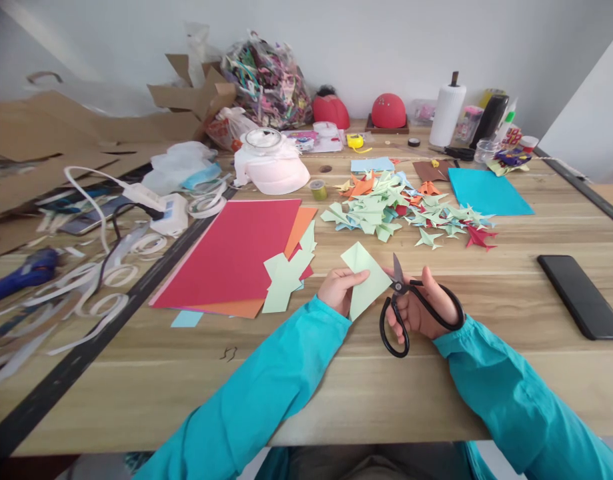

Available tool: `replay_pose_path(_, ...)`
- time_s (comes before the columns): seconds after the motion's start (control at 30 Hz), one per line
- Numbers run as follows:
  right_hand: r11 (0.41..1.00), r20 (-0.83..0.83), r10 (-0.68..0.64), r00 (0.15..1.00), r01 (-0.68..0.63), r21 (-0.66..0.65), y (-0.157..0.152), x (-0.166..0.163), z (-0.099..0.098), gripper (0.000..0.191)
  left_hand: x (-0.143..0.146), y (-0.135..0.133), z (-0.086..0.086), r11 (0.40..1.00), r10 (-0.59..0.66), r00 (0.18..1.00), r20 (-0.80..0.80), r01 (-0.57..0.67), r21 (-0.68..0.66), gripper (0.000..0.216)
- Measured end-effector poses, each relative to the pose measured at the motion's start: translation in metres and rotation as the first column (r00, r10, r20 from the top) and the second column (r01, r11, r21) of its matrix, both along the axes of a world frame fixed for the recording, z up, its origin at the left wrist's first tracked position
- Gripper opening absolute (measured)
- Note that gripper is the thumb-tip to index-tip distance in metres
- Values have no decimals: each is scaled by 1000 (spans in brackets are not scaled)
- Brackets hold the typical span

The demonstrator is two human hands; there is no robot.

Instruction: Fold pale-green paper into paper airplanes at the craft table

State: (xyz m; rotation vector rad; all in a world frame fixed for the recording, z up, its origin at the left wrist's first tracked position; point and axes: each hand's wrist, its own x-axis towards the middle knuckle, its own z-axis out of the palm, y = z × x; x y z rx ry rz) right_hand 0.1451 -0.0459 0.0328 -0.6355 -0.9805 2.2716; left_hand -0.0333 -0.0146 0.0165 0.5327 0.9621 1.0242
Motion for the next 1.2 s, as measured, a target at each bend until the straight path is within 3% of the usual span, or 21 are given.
replay_pose_path(0.37, 1000, 89, -24, 996, 23, 4, -1, -1, 3, 83, -1, 1, -2, 999, -19, 1000, 21, 19, 27, 23)
replay_pose_path(0.53, 999, 65, 35, 997, -35, 4, -2, 1, 0, 82, -2, -2, -4, 981, -170, 979, 113, 156, 118, 28)
replay_pose_path(0.63, 999, 35, 51, 998, -51, 5, -2, 1, -2, 81, -2, -4, -4, 975, -198, 974, 108, 185, 119, 30)
replay_pose_path(0.8, 1000, 44, 12, 999, -12, -2, 0, 1, 1, 88, -1, -3, -3, 984, -142, 983, 118, 127, 126, 29)
replay_pose_path(0.97, 1000, 27, -17, 999, 17, -3, 0, 2, 3, 88, -1, 0, -2, 998, -36, 997, 69, 32, 52, 26)
replay_pose_path(1.03, 1000, 14, 3, 1000, -3, 7, -1, 2, 2, 84, -2, 0, -2, 996, -66, 995, 73, 62, 57, 26)
replay_pose_path(1.2, 997, 48, 77, 996, -77, 8, -2, 2, 1, 82, -3, -6, -1, 949, -284, 951, 118, 262, 176, 36)
